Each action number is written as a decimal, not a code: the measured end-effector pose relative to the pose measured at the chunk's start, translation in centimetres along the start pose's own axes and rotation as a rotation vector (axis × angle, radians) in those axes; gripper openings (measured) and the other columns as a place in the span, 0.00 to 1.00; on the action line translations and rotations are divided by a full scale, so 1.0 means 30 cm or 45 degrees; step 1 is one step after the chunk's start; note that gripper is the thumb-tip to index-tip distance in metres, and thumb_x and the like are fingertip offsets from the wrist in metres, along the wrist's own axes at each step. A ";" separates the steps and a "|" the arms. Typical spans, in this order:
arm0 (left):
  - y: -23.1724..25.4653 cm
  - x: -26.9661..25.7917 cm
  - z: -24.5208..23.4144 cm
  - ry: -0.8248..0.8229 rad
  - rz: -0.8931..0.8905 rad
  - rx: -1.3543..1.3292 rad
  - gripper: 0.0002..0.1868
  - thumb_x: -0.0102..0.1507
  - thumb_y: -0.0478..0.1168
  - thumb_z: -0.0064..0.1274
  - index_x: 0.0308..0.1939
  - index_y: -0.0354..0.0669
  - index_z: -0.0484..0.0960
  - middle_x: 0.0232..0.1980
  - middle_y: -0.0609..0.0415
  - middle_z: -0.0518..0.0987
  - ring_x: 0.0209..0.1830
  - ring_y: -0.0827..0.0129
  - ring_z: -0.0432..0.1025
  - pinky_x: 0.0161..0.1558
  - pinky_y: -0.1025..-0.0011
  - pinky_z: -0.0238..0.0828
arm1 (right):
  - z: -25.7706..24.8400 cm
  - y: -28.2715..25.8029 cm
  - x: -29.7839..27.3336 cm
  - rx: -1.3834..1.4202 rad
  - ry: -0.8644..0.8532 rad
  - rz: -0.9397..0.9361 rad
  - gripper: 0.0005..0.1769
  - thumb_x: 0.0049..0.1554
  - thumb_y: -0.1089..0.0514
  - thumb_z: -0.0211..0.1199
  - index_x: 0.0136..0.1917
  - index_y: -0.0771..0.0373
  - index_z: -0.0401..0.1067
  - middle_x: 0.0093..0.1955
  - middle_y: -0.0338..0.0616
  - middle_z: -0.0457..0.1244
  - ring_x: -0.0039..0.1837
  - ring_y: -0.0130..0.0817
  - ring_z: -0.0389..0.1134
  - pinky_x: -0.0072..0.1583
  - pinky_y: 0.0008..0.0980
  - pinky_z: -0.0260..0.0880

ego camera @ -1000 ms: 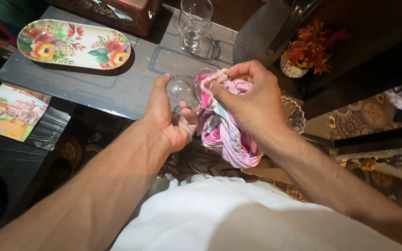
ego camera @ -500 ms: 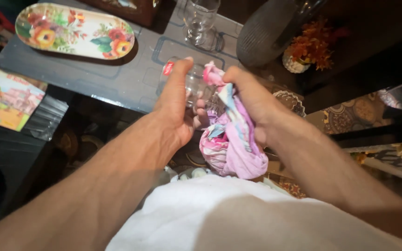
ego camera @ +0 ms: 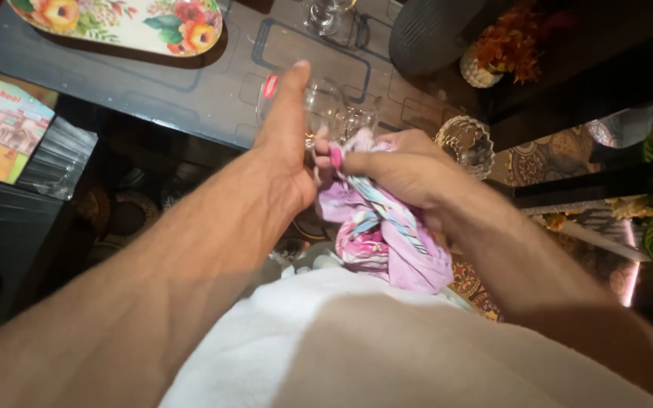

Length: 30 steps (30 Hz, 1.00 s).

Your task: Wiping and cleaning glass bowls and drinking glasses with a cloth.

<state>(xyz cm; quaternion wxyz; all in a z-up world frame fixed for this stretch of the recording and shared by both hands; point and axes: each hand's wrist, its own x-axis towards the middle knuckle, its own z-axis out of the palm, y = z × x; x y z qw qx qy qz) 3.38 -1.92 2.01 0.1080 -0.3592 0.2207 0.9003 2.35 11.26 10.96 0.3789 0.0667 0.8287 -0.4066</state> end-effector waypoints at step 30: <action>0.081 0.009 0.150 -0.299 0.144 0.053 0.53 0.50 0.71 0.53 0.66 0.34 0.64 0.53 0.34 0.76 0.44 0.47 0.78 0.47 0.42 0.79 | -0.424 0.061 0.272 0.986 -0.203 -0.479 0.10 0.58 0.55 0.63 0.46 0.64 0.72 0.40 0.42 0.67 0.40 0.31 0.69 0.47 0.32 0.74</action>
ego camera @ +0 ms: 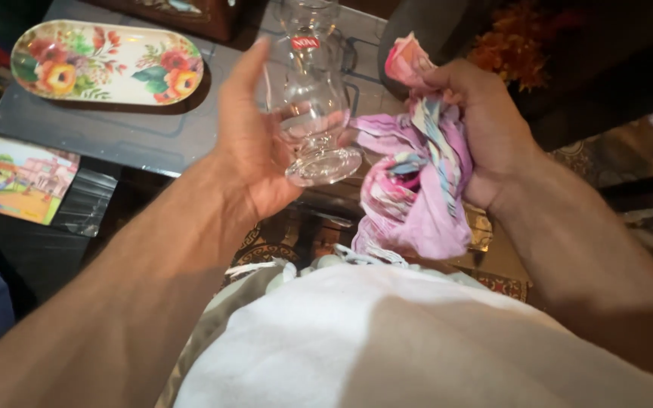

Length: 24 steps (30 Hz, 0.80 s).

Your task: Wiping and cleaning glass bowls and drinking glasses with a cloth.

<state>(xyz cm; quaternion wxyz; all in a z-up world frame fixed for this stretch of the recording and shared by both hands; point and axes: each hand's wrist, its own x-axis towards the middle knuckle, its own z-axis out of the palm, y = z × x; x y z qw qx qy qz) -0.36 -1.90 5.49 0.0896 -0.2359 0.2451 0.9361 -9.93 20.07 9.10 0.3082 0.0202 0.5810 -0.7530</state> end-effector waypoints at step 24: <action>-0.084 0.147 -0.040 0.071 -0.131 -0.220 0.39 0.60 0.64 0.46 0.58 0.31 0.76 0.53 0.35 0.81 0.47 0.48 0.80 0.49 0.48 0.82 | 0.159 0.031 -0.068 -1.233 0.172 -0.137 0.13 0.56 0.53 0.67 0.48 0.63 0.82 0.39 0.41 0.72 0.38 0.24 0.69 0.41 0.25 0.70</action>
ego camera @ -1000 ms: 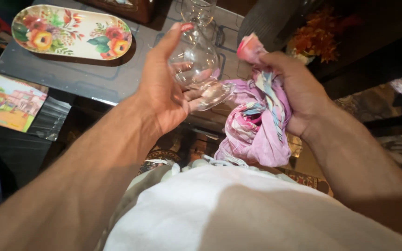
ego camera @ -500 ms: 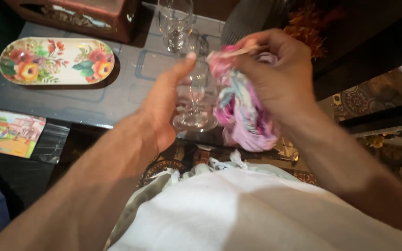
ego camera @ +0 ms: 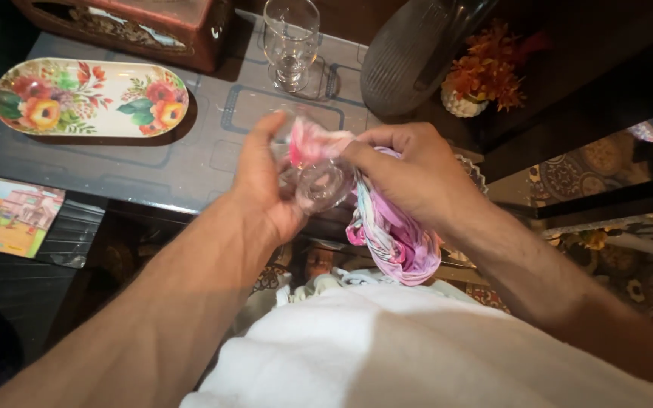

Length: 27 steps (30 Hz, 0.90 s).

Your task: Wiping and cleaning glass bowls and drinking glasses with a cloth.

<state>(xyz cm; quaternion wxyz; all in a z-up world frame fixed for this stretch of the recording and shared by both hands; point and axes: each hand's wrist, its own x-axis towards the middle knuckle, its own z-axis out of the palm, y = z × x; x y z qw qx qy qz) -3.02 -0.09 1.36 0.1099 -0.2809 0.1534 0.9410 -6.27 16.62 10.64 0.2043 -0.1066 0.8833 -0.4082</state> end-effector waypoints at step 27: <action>0.124 -0.039 0.065 0.503 0.022 -0.259 0.49 0.44 0.58 0.70 0.58 0.37 0.63 0.52 0.46 0.74 0.50 0.56 0.74 0.55 0.52 0.83 | 0.111 -0.021 0.090 0.783 0.186 -0.107 0.11 0.55 0.64 0.69 0.51 0.71 0.77 0.44 0.47 0.72 0.41 0.26 0.73 0.43 0.26 0.76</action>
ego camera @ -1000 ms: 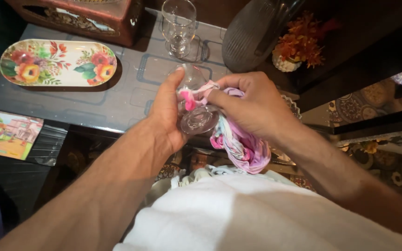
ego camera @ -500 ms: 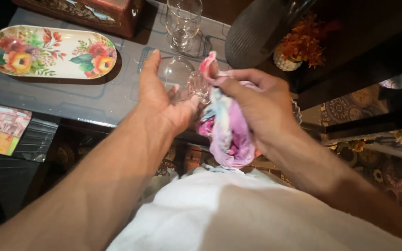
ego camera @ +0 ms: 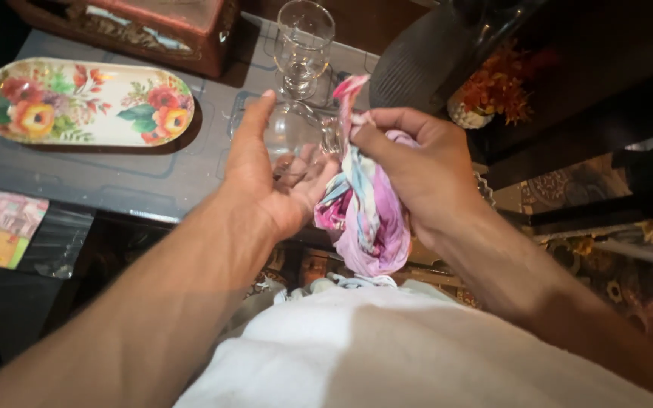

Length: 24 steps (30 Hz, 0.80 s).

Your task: Wiping and cleaning glass bowls and drinking glasses with a cloth.

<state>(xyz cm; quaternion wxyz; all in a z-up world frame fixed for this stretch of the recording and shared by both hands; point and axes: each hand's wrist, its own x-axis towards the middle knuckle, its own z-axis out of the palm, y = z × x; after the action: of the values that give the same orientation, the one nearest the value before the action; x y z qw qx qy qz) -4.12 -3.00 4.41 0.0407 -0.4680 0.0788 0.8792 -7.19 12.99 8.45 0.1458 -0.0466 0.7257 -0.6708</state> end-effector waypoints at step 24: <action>0.015 0.004 -0.066 0.022 -0.003 0.127 0.44 0.47 0.55 0.71 0.57 0.31 0.71 0.51 0.42 0.70 0.51 0.58 0.72 0.56 0.59 0.84 | 0.021 -0.006 0.026 0.687 -0.249 0.275 0.16 0.63 0.54 0.56 0.53 0.71 0.73 0.46 0.49 0.70 0.46 0.34 0.73 0.52 0.34 0.79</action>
<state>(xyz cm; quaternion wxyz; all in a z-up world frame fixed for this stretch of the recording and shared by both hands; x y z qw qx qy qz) -2.63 -3.80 3.27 0.0645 -0.4729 0.1223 0.8702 -7.79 12.15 8.47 0.2926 0.0070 0.5047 -0.8121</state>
